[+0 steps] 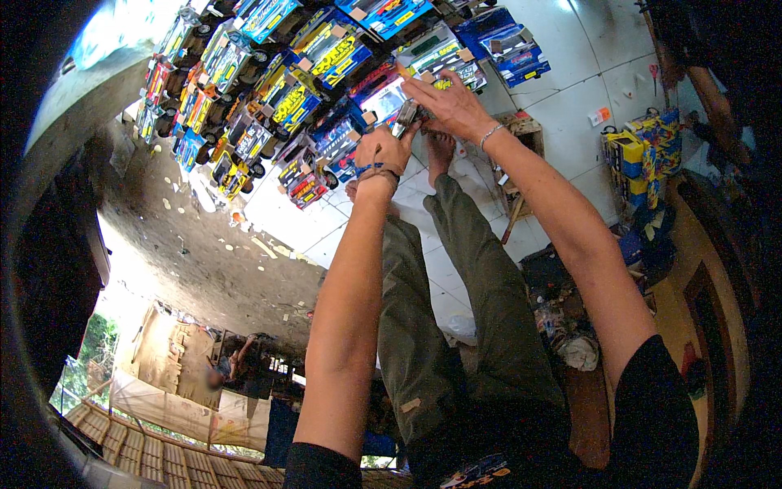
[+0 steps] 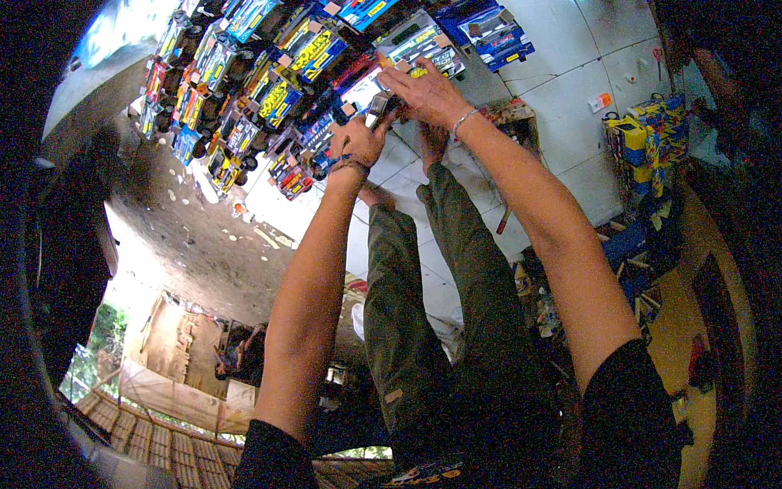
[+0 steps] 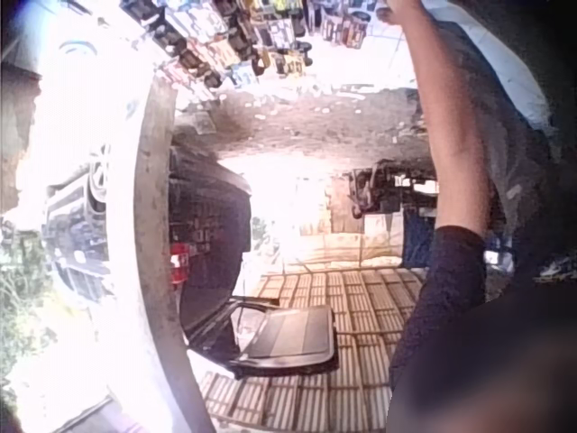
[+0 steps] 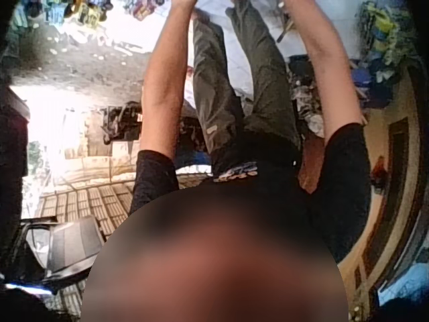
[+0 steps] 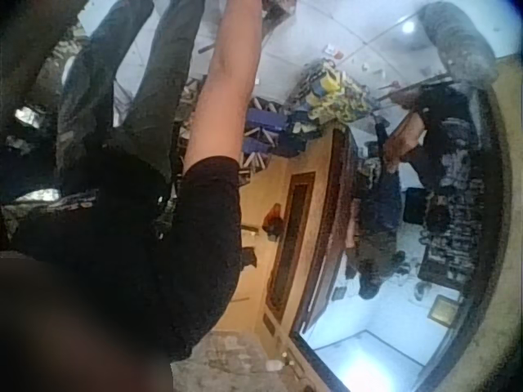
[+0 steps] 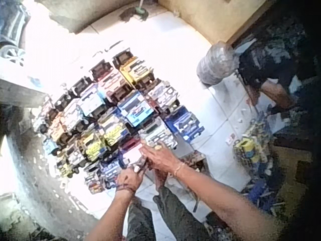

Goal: The person sits on the floor and uses a hammer and pliers to attach small metal pins to the tops of toy car boxes. They repeatedly pick up a pin, place it on a box, and strike it with the hammer, occasionally using pliers to adjust the pin.

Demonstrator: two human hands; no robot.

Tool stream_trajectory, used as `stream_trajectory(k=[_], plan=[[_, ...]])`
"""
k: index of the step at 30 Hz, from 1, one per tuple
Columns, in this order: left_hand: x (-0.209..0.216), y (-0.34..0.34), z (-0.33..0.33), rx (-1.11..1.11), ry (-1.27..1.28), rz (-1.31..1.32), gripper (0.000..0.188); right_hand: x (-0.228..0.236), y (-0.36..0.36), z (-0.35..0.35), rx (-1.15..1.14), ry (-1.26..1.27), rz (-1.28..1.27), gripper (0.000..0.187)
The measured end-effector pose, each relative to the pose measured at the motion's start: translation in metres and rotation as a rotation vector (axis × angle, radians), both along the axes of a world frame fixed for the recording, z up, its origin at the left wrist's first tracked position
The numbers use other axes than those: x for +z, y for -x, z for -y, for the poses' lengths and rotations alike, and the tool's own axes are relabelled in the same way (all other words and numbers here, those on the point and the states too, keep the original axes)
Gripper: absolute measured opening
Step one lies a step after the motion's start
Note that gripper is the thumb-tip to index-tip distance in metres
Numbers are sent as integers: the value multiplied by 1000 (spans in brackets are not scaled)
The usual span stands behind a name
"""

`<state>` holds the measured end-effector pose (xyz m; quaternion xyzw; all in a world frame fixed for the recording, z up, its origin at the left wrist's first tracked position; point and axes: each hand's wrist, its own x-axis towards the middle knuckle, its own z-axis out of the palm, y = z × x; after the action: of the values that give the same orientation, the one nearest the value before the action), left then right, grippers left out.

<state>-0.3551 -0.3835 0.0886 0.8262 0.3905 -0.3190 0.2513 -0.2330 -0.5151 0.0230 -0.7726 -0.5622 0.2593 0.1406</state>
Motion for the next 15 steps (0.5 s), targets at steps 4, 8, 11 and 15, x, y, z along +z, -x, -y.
stream_trajectory(k=[4, 8, 11, 15], plan=[[-2, -3, 0, 59, 79, -134, 67, -4, -2, 2, -1, -61, 7, 82], [-4, -2, 0, 21, 45, -116, 57, -7, -2, 3, 15, -107, 42, 74], [-5, 0, 1, 11, 17, -97, 54, -8, -1, 3, 6, -69, 50, 81], [-8, 1, 2, -7, 22, -64, 51, -6, 0, 3, 19, -6, 41, 85]])
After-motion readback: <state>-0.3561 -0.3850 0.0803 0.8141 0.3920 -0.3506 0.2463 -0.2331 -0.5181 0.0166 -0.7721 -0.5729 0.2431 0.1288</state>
